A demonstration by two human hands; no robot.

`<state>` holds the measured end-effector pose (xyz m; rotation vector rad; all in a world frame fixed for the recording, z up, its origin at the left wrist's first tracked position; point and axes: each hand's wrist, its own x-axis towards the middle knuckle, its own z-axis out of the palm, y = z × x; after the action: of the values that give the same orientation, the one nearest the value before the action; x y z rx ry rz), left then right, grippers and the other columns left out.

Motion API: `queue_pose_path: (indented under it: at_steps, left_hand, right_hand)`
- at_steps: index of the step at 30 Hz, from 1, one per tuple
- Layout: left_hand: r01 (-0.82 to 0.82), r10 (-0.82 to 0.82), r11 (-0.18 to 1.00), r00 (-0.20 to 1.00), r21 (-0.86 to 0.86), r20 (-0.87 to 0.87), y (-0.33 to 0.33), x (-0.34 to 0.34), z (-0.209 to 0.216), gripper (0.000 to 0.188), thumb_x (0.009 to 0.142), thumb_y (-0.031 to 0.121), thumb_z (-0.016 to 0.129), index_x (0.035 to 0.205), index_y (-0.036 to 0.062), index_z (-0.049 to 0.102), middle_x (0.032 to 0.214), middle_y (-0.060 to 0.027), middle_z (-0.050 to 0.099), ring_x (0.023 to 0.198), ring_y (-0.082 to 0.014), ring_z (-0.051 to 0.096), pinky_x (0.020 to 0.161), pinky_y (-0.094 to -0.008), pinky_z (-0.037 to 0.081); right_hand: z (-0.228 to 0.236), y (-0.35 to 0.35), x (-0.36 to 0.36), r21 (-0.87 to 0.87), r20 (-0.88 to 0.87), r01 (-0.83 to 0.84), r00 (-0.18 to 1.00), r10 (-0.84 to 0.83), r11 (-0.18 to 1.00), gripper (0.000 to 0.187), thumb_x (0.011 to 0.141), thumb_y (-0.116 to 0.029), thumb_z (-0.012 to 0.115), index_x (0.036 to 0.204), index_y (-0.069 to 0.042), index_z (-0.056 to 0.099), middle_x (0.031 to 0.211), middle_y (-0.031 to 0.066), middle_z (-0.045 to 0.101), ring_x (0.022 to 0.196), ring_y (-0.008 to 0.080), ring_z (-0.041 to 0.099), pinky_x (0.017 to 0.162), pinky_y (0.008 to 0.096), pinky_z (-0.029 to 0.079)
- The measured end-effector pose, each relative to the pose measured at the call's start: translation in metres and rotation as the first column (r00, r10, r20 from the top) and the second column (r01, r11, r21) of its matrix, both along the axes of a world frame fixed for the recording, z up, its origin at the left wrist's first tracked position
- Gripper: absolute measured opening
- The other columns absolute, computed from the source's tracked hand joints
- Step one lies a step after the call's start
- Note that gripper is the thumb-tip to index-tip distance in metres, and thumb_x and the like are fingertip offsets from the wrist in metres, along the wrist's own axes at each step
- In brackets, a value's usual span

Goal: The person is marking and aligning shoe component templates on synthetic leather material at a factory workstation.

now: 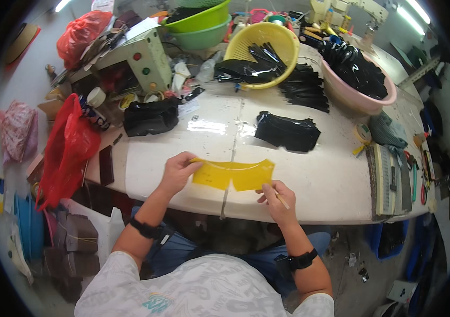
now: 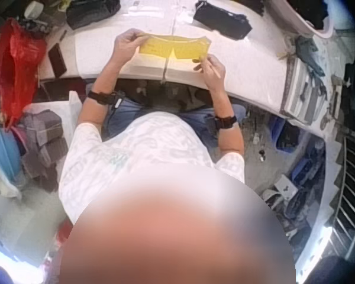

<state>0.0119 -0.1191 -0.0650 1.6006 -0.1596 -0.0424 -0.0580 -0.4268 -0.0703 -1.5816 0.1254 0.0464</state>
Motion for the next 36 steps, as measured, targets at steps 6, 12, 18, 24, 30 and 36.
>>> queue_pose_path:
  at_steps: [6, 12, 18, 24, 30, 36]
  left_hand:
    - [0.037, -0.043, 0.993, 0.998, -0.115, -0.051, -0.029, 0.025, -0.020, 0.010, 0.098, 0.005, 0.070, 0.104, -0.0032, 0.070, 0.091, -0.0033, 0.072, 0.080, -0.0065, 0.064, 0.073, -0.0222, 0.052]
    - [0.032, -0.023, 0.996, 0.995, 0.088, -0.092, -0.031, 0.021, -0.038, 0.010, 0.098, 0.006, 0.070, 0.103, -0.0024, 0.071, 0.087, -0.0012, 0.071, 0.075, -0.0049, 0.061, 0.068, -0.0214, 0.051]
    - [0.022, -0.017, 0.994, 0.999, 0.104, -0.051, -0.030, 0.018, -0.050, 0.011, 0.098, 0.006, 0.071, 0.103, -0.0035, 0.072, 0.085, 0.0001, 0.070, 0.075, -0.0041, 0.060, 0.068, -0.0208, 0.051]
    - [0.038, -0.037, 0.999, 0.997, 0.010, -0.064, -0.023, 0.016, -0.056, 0.011, 0.097, 0.005, 0.071, 0.105, -0.0031, 0.073, 0.090, -0.0023, 0.073, 0.081, -0.0056, 0.065, 0.072, -0.0212, 0.054]
    - [0.065, -0.069, 0.997, 0.991, -0.038, -0.116, -0.028, 0.014, -0.054, 0.013, 0.095, 0.006, 0.073, 0.106, -0.0024, 0.074, 0.091, -0.0024, 0.074, 0.081, -0.0061, 0.066, 0.073, -0.0223, 0.054]
    - [0.049, -0.048, 0.999, 0.996, 0.020, -0.079, -0.029, 0.022, -0.050, 0.012, 0.095, 0.009, 0.073, 0.102, -0.0011, 0.074, 0.088, -0.0027, 0.074, 0.077, -0.0068, 0.066, 0.070, -0.0229, 0.054]
  right_hand:
    - [-0.021, -0.010, 0.011, -0.179, 0.106, 0.134, 0.988, -0.117, 0.975, 0.016, 0.098, -0.012, 0.067, 0.103, 0.003, 0.070, 0.082, 0.0065, 0.071, 0.060, 0.0087, 0.060, 0.058, 0.0243, 0.049]
    - [-0.031, -0.015, 0.016, -0.072, 0.108, 0.255, 0.963, -0.247, 0.964, 0.016, 0.098, -0.012, 0.069, 0.104, 0.003, 0.069, 0.082, 0.0042, 0.069, 0.061, 0.0067, 0.057, 0.057, 0.0226, 0.047]
    - [-0.040, -0.017, 0.022, -0.029, 0.120, 0.255, 0.961, -0.250, 0.967, 0.010, 0.095, -0.006, 0.071, 0.100, 0.002, 0.068, 0.083, 0.0010, 0.066, 0.066, 0.0043, 0.055, 0.058, 0.0215, 0.045]
    - [-0.051, -0.019, 0.023, -0.192, 0.241, 0.226, 0.954, -0.178, 0.955, 0.007, 0.095, -0.006, 0.070, 0.096, 0.000, 0.067, 0.079, 0.0006, 0.064, 0.064, 0.0056, 0.056, 0.056, 0.0214, 0.044]
    - [-0.023, -0.039, 0.021, -0.231, 0.124, 0.110, 0.989, -0.083, 0.967, 0.006, 0.095, -0.005, 0.069, 0.093, -0.001, 0.065, 0.074, 0.0002, 0.060, 0.056, 0.0065, 0.054, 0.051, 0.0231, 0.043]
    - [-0.034, -0.065, 0.025, -0.245, 0.195, 0.148, 0.975, -0.101, 0.958, 0.005, 0.096, -0.005, 0.067, 0.095, 0.000, 0.065, 0.078, 0.0010, 0.062, 0.067, 0.0052, 0.055, 0.061, 0.0220, 0.045]
